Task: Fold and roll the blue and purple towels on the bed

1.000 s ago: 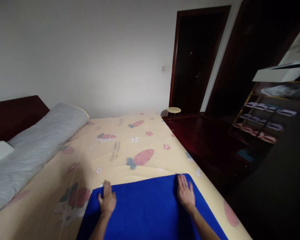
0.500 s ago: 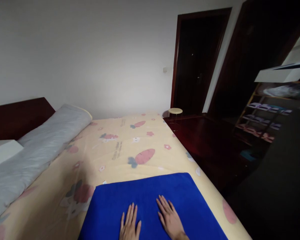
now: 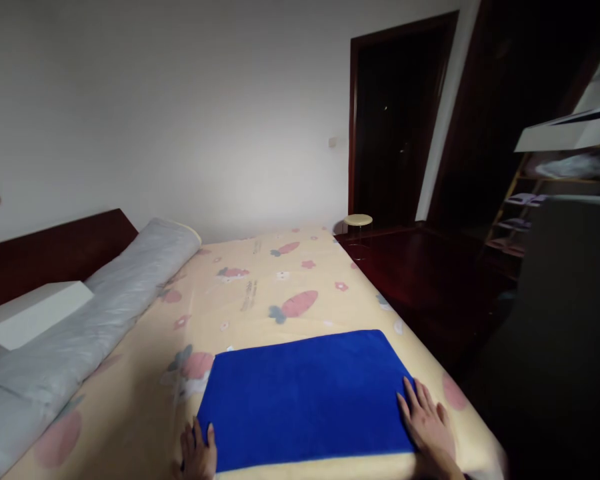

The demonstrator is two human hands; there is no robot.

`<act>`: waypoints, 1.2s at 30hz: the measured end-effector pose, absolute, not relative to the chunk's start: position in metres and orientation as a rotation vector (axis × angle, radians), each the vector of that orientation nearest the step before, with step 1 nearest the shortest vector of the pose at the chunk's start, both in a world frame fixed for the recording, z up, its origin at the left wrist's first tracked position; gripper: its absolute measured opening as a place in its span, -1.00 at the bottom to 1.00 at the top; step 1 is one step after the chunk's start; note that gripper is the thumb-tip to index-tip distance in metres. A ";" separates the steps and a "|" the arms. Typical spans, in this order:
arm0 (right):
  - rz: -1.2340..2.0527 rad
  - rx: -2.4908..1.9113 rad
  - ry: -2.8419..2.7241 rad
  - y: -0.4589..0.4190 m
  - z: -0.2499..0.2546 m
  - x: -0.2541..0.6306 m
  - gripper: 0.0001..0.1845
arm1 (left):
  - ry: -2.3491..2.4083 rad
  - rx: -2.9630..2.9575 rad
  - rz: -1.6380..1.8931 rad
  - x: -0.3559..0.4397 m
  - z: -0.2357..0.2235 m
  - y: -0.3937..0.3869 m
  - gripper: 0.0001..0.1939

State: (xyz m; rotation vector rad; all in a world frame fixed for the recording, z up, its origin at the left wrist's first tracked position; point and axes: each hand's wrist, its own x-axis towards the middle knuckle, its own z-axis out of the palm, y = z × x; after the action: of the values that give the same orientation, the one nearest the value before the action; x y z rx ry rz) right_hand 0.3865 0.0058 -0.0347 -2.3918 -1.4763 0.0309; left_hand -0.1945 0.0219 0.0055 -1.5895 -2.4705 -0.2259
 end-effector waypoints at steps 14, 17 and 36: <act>0.363 -1.834 -2.050 0.044 0.009 0.168 -0.31 | -2.137 -2.436 -0.267 0.040 0.003 0.035 -0.44; 0.452 -1.789 -2.125 0.037 0.002 0.165 -0.35 | -2.096 -2.599 -0.171 0.045 -0.016 0.025 -0.43; -0.053 -2.357 -1.520 0.008 -0.043 0.372 -0.12 | -2.687 -1.481 -0.422 -0.167 0.004 0.011 -0.23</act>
State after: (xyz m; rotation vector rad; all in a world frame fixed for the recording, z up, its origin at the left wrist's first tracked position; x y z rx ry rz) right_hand 0.3724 0.0079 -0.0426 -2.3574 -1.5195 -0.0526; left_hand -0.1668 0.0114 0.0037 -1.4808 -2.6872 -0.4217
